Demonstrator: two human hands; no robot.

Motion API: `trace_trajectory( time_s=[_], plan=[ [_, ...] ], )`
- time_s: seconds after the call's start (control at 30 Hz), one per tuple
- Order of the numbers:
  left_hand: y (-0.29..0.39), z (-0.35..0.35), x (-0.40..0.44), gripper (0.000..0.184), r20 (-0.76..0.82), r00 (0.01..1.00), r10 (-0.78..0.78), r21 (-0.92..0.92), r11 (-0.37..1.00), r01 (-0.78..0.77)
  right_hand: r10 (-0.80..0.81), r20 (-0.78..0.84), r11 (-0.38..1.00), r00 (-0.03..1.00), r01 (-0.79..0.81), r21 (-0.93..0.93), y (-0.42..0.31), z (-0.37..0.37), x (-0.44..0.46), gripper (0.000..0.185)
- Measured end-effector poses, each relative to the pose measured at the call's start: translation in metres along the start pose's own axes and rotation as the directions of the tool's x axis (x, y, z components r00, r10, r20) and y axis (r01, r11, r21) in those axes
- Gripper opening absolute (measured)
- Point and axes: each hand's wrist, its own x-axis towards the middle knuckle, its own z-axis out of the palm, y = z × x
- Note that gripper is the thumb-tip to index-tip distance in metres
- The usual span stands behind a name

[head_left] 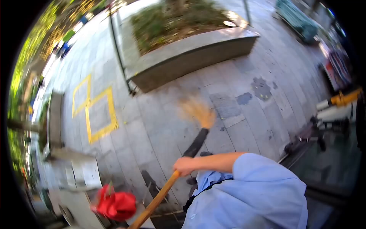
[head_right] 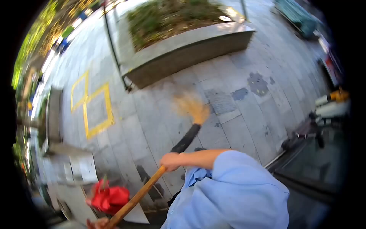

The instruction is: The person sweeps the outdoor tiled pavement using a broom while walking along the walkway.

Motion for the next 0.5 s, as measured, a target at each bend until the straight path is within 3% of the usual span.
trace_trajectory(
  time_s=[0.03,0.07,0.1,0.13,0.17,0.23,0.33,0.4,0.43,0.5],
  plan=[
    [-0.012,0.058,-0.018,0.018,-0.114,0.982,-0.149,-0.01,0.989,0.149,0.119,-0.051,0.993,0.992,-0.12,-0.015,0.033,-0.015,-0.03,0.019],
    [-0.033,0.073,-0.034,0.028,0.228,0.962,-0.153,0.067,0.988,0.141,0.163,-0.125,0.984,0.979,-0.17,-0.048,0.075,-0.027,-0.057,0.02],
    [-0.062,0.087,-0.043,0.032,0.382,0.892,-0.241,-0.024,0.962,0.271,0.255,-0.187,0.964,0.949,-0.264,-0.026,0.113,-0.04,-0.085,0.02],
    [-0.085,0.107,-0.056,0.033,0.511,0.83,-0.223,-0.027,0.961,0.275,0.341,-0.299,0.928,0.891,-0.371,-0.048,0.137,-0.059,-0.117,0.016],
    [-0.095,0.13,-0.068,0.035,0.623,0.758,-0.196,-0.031,0.961,0.273,0.32,-0.412,0.901,0.853,-0.408,-0.146,0.165,-0.065,-0.142,0.013],
    [-0.086,0.163,-0.086,0.035,0.69,0.709,-0.144,-0.095,0.953,0.287,0.32,-0.641,0.865,0.698,-0.49,-0.102,0.164,-0.091,-0.196,0.008],
    [-0.089,0.189,-0.093,0.035,0.81,0.584,-0.054,-0.182,0.923,0.338,0.298,-0.773,0.848,0.561,-0.527,-0.055,0.157,-0.084,-0.243,0.009],
    [-0.092,0.204,-0.087,0.035,0.894,0.445,0.05,-0.231,0.903,0.363,0.288,-0.893,0.823,0.345,-0.567,0.046,0.152,-0.057,-0.257,0.01],
    [-0.093,0.217,-0.09,0.035,0.889,0.453,0.068,-0.256,0.894,0.368,0.311,-0.909,0.802,0.276,-0.59,0.095,0.145,-0.047,-0.267,0.012],
    [-0.094,0.242,-0.099,0.035,0.965,0.257,0.044,-0.178,0.832,0.526,0.375,-0.908,0.775,0.188,-0.6,0.196,0.142,-0.007,-0.281,0.017]
  ],
)
